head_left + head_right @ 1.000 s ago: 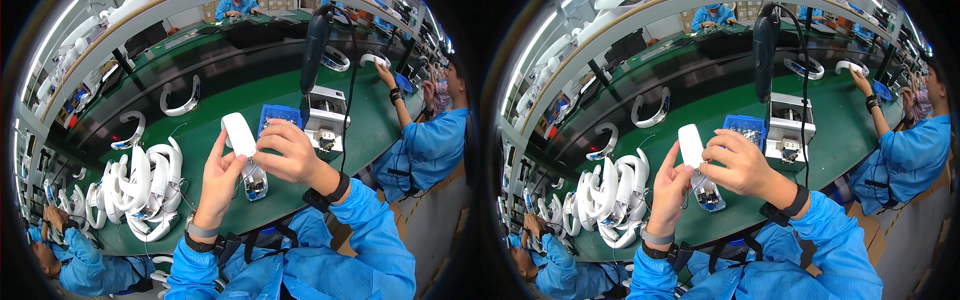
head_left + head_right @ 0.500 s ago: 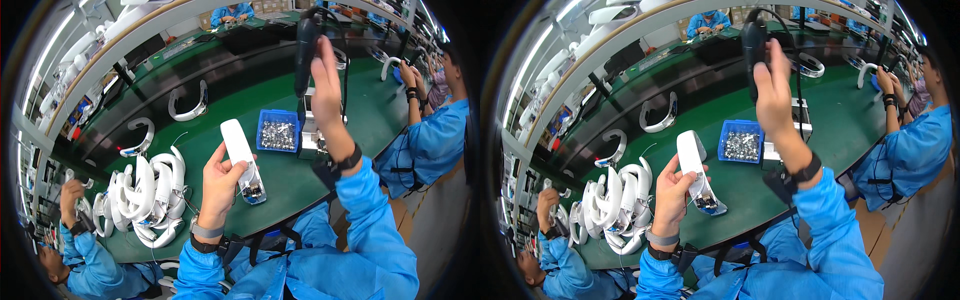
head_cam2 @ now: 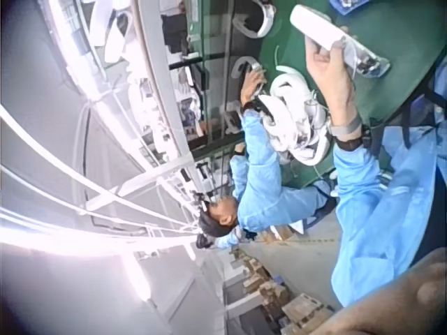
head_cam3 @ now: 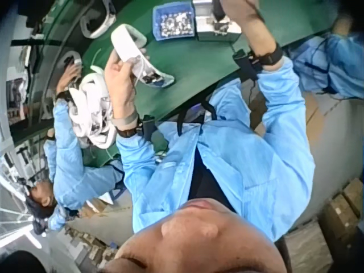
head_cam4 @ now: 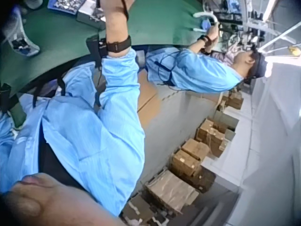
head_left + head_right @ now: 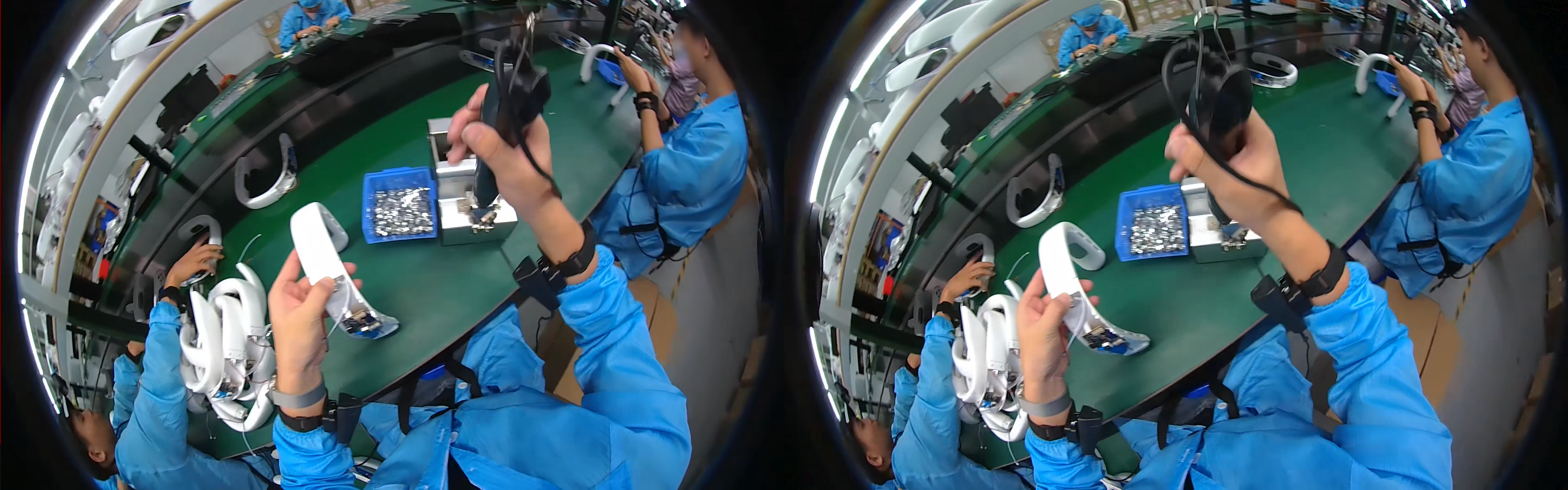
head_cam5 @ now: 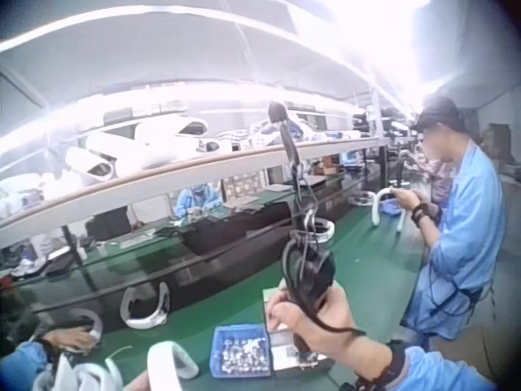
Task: Manually assemble white plastic neck-fan components by inserting internal electronics and securing parts.
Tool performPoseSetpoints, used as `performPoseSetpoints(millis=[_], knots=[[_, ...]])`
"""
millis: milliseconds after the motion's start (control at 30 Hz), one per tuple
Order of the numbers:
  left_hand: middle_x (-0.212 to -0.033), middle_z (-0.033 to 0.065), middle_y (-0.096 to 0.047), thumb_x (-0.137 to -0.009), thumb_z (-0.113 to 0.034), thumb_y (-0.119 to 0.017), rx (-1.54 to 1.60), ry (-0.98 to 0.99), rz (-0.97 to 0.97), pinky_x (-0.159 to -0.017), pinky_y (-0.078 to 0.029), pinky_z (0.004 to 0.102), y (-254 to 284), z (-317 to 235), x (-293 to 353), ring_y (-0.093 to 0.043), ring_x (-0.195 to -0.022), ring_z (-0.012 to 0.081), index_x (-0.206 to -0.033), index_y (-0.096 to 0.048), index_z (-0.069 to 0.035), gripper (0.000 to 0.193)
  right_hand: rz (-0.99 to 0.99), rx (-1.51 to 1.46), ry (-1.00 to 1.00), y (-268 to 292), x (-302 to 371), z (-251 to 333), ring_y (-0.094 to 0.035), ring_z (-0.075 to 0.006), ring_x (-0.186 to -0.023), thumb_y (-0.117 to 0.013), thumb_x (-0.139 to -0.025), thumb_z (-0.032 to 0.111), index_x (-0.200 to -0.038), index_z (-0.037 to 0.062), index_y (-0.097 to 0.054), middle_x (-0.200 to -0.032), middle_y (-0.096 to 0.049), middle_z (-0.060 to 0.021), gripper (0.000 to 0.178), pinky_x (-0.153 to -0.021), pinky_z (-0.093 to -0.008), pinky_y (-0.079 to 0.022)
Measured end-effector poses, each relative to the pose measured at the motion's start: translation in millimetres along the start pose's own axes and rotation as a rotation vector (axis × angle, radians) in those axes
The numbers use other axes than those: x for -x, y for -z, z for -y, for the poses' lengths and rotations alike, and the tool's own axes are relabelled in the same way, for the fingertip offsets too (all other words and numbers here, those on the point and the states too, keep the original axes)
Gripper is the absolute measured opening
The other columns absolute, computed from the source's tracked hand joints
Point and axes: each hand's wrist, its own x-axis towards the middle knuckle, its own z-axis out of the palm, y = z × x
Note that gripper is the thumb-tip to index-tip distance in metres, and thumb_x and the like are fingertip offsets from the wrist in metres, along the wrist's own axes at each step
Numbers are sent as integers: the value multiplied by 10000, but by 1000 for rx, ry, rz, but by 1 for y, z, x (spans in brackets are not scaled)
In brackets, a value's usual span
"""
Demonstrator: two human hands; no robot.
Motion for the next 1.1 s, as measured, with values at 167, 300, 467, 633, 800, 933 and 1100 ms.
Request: performPoseSetpoints(millis=[167, 300, 467, 633, 800, 933, 1100], knots=[[-1053, 225, -678, -861, 15, -516, -14, -4, -9, -777, -607, 335, -12, 2, -3, -717, -871, 263, -1419, -351, 87, 587, -142, 80, -7, 8, 37, -12, -603, -78, -615, -711, -852, -13, -1128, 11, -543, -791, -631, -29, 325, -536, -219, -491], [-1078, 236, -676, -883, 1, -522, -13, 7, 0, -761, -608, 339, -14, 4, -6, -716, -877, 267, -1444, -328, 80, 599, -172, 104, 45, 12, 44, -25, -591, -73, -608, -709, -836, -48, -1135, 16, -550, -795, -625, -16, 345, -530, -223, -491], [-1061, 248, -690, -908, -8, -544, 24, -20, 10, -753, -610, 345, -16, 8, -8, -723, -870, 260, -1479, -274, 75, 637, -173, 54, -7, 10, 45, -31, -589, -69, -605, -703, -833, -61, -1112, 19, -560, -798, -622, -12, 323, -509, -224, -476], [-1066, 243, -690, -916, -9, -533, 17, -38, 18, -755, -607, 342, -13, 7, -7, -721, -869, 253, -1479, -282, 71, 622, -160, 121, -37, 9, 38, -38, -585, -68, -595, -713, -850, -16, -1107, 14, -562, -784, -623, -17, 300, -498, -232, -470], [-1083, 240, -676, -899, -7, -503, 37, -40, 32, -752, -608, 334, -11, 10, -7, -713, -882, 257, -1459, -313, 75, 597, -108, 56, -80, 11, 29, -36, -583, -85, -570, -733, -861, 41, -1135, -26, -543, -800, -642, -46, 340, -508, -229, -473], [-1067, 240, -681, -903, -11, -516, 51, -60, 29, -735, -611, 336, -9, 11, -6, -716, -870, 258, -1466, -306, 69, 606, -111, 106, -5, 2, 30, -22, -582, -105, -573, -698, -880, 78, -1141, -13, -528, -790, -637, -75, 325, -532, -242, -478], [-1063, 240, -683, -904, -9, -522, 73, -56, 33, -723, -614, 339, -9, 12, -6, -716, -864, 257, -1466, -305, 66, 606, -134, 132, 46, 8, 38, -35, -597, -95, -571, -709, -853, -2, -1138, 1, -541, -769, -638, -33, 330, -512, -238, -484]])
